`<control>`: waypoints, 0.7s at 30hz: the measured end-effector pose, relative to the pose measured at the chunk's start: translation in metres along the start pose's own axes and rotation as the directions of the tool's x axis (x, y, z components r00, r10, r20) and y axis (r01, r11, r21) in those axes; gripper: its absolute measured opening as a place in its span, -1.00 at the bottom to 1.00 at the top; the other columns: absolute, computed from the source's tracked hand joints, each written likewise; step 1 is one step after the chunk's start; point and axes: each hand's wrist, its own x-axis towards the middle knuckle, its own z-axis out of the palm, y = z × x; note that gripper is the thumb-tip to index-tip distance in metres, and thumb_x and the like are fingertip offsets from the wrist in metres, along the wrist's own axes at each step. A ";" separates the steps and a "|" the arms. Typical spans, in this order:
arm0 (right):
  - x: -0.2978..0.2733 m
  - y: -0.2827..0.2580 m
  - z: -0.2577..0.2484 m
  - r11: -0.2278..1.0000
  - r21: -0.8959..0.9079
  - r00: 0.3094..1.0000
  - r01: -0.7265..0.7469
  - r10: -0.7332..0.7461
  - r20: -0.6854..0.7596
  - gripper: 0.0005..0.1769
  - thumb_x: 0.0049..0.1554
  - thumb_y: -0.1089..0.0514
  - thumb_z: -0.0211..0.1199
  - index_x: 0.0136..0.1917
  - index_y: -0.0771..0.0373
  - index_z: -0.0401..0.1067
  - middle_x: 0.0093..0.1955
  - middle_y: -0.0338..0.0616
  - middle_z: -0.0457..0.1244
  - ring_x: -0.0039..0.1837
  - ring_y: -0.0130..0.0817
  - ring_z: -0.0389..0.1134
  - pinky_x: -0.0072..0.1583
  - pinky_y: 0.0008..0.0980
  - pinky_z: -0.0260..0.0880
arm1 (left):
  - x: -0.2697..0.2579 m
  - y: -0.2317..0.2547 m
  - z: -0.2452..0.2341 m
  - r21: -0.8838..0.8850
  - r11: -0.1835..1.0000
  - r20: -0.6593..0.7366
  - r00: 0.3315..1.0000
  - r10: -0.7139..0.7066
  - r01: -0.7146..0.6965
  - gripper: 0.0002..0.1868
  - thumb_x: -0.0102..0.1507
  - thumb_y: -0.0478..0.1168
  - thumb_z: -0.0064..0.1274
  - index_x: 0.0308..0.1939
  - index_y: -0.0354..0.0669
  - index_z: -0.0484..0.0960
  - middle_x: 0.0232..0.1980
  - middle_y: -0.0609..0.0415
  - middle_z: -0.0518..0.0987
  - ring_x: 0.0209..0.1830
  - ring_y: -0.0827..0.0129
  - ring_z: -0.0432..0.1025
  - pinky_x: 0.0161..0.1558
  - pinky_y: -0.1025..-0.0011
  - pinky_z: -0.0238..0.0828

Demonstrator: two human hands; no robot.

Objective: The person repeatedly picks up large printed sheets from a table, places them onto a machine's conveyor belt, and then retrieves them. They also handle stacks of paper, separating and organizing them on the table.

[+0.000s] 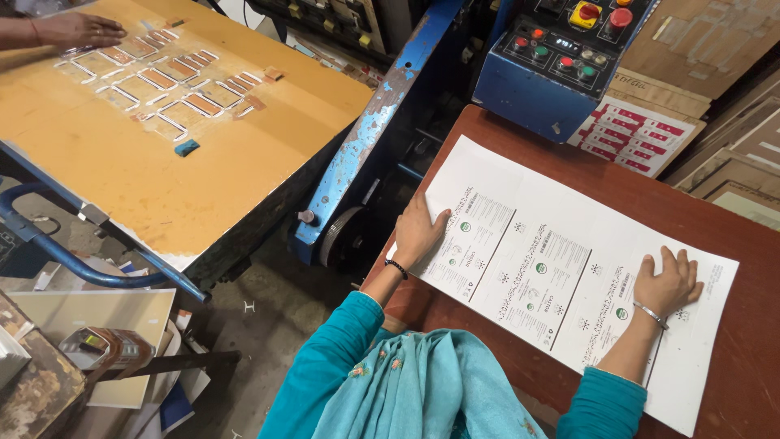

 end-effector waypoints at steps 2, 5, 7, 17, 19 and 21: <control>0.000 0.000 0.000 1.000 0.004 1.000 0.010 -0.010 -0.003 -0.69 0.31 -0.02 0.31 0.26 0.11 0.56 0.59 0.01 0.21 0.68 -0.04 -0.01 0.58 0.18 -0.34 | 0.001 0.000 0.000 -0.003 1.000 0.008 1.000 -0.011 0.011 -0.17 0.25 0.14 0.13 0.30 -0.55 0.32 0.13 -0.39 0.54 0.05 -0.07 0.54 0.07 0.08 0.46; 0.000 0.000 0.000 1.000 0.000 1.000 0.016 -0.016 -0.004 -0.68 0.27 0.01 0.30 0.25 0.10 0.56 0.58 0.01 0.22 0.68 -0.03 0.00 0.58 0.17 -0.33 | 0.001 -0.001 0.001 0.003 1.000 0.000 1.000 -0.005 0.005 -0.16 0.24 0.14 0.14 0.30 -0.56 0.32 0.14 -0.40 0.54 0.06 -0.08 0.53 0.07 0.07 0.45; 0.000 0.000 0.000 1.000 -0.006 1.000 0.021 -0.021 -0.011 -0.68 0.26 0.03 0.30 0.25 0.10 0.56 0.58 0.01 0.23 0.67 -0.03 0.01 0.58 0.17 -0.32 | 0.001 -0.001 0.002 0.004 1.000 -0.003 1.000 -0.001 0.001 -0.15 0.24 0.14 0.14 0.30 -0.56 0.32 0.15 -0.41 0.53 0.06 -0.09 0.53 0.07 0.07 0.45; 0.003 -0.002 -0.006 0.997 0.004 0.995 0.076 -0.076 -0.060 -0.73 0.23 0.12 0.32 0.20 0.10 0.60 0.47 0.02 0.29 0.65 -0.01 0.12 0.58 0.19 -0.20 | 0.000 -0.009 0.004 -0.002 0.999 0.005 0.999 0.042 -0.042 -0.09 0.23 0.15 0.16 0.32 -0.62 0.27 0.18 -0.49 0.48 0.07 -0.14 0.53 0.02 0.10 0.52; 0.005 -0.003 -0.008 0.996 0.009 0.993 0.091 -0.090 -0.072 -0.74 0.21 0.13 0.33 0.17 0.11 0.61 0.43 0.01 0.32 0.62 0.01 0.15 0.58 0.17 -0.16 | 0.000 -0.012 0.004 0.005 0.998 -0.003 0.998 0.068 -0.068 -0.08 0.23 0.16 0.17 0.31 -0.63 0.27 0.19 -0.50 0.48 0.08 -0.16 0.52 0.03 0.10 0.51; 0.006 -0.006 -0.010 0.993 0.002 0.990 0.114 -0.113 -0.080 -0.76 0.20 0.16 0.34 0.14 0.14 0.62 0.39 0.01 0.35 0.59 0.04 0.20 0.57 0.13 -0.12 | -0.001 -0.014 0.004 -0.002 0.997 0.019 0.997 0.072 -0.072 -0.09 0.24 0.17 0.16 0.31 -0.62 0.28 0.18 -0.49 0.49 0.09 -0.14 0.52 0.06 0.11 0.52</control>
